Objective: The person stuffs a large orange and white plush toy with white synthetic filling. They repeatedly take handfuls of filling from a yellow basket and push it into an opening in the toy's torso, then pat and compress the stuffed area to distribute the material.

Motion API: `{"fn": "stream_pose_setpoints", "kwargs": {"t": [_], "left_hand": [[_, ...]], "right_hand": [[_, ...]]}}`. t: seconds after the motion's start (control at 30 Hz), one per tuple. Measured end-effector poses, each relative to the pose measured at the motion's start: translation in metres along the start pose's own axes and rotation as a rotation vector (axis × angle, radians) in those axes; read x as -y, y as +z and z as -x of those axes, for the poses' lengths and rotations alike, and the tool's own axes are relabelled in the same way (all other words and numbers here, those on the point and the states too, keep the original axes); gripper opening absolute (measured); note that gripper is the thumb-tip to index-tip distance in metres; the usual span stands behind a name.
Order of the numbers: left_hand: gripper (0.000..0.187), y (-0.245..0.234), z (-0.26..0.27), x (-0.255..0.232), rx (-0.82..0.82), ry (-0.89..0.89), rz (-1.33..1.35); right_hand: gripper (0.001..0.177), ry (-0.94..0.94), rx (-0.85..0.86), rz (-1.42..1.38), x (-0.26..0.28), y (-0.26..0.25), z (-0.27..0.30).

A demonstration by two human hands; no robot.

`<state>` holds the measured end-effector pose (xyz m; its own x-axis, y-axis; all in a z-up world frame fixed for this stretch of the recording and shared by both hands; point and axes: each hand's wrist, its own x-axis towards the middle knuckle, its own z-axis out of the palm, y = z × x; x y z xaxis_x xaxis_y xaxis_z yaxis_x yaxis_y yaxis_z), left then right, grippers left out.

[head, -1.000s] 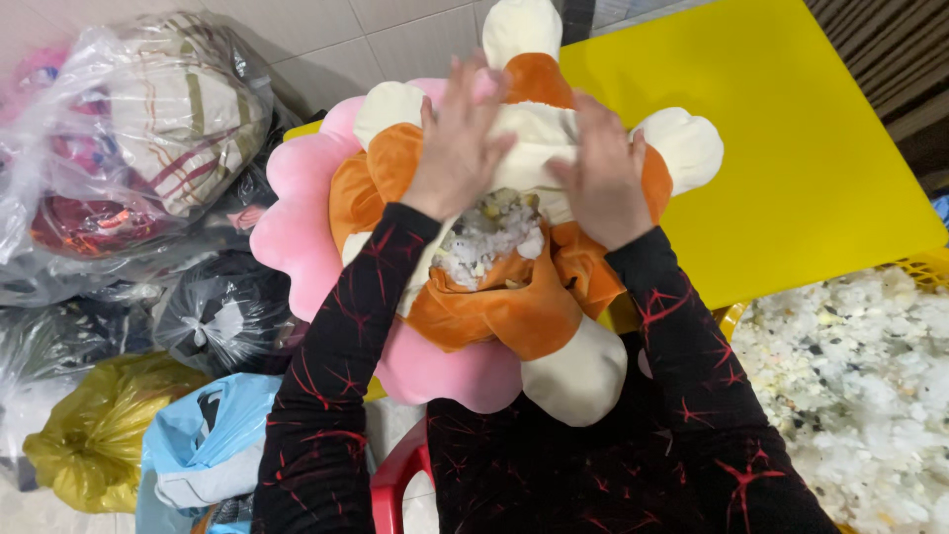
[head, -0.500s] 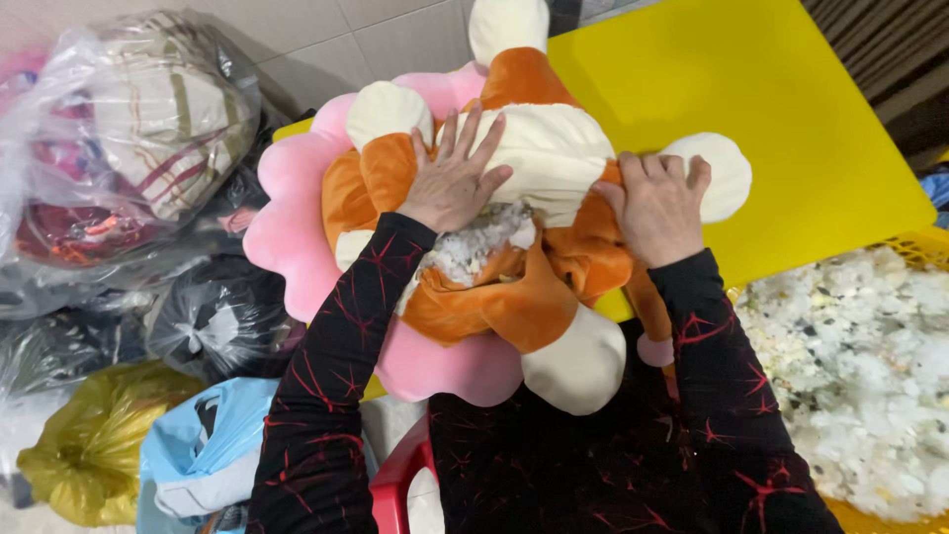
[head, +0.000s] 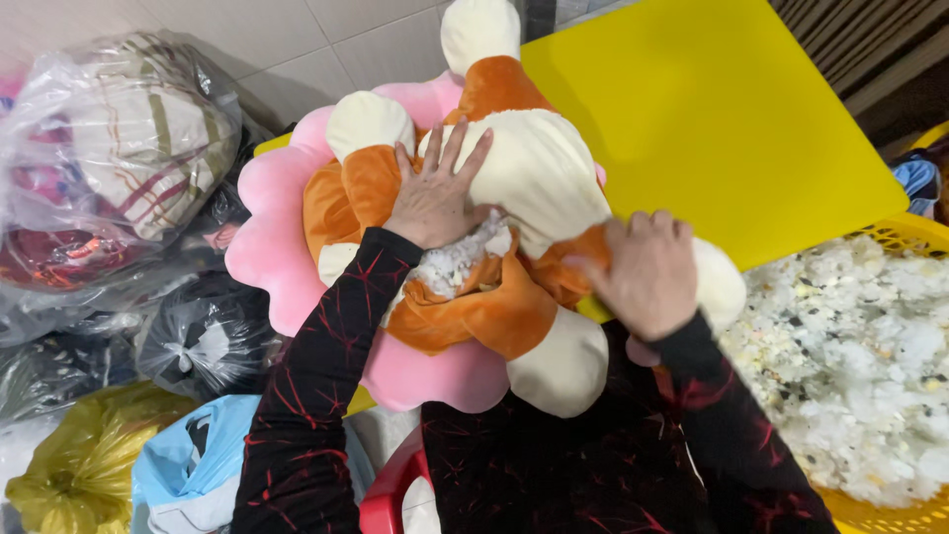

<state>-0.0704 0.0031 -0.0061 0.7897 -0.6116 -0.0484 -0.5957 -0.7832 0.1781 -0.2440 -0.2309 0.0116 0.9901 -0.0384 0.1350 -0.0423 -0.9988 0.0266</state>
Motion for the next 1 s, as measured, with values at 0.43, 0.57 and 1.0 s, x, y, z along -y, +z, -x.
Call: {"fn": "stream_pose_setpoints", "kwargs": {"t": [0.43,0.57,1.0], "left_hand": [[0.110,-0.005,0.003,0.007,0.063,0.069,-0.067],[0.116,-0.007,0.005,0.009,0.096,0.067,-0.051],[0.129,-0.014,0.009,0.011,0.027,0.098,0.007]], "right_hand": [[0.064,-0.268,-0.122,-0.327,0.000,0.020,0.038],[0.042,-0.329,0.078,-0.701,-0.055,0.013,0.035],[0.021,-0.025,0.053,-1.129,-0.143,0.129,-0.051]]}}
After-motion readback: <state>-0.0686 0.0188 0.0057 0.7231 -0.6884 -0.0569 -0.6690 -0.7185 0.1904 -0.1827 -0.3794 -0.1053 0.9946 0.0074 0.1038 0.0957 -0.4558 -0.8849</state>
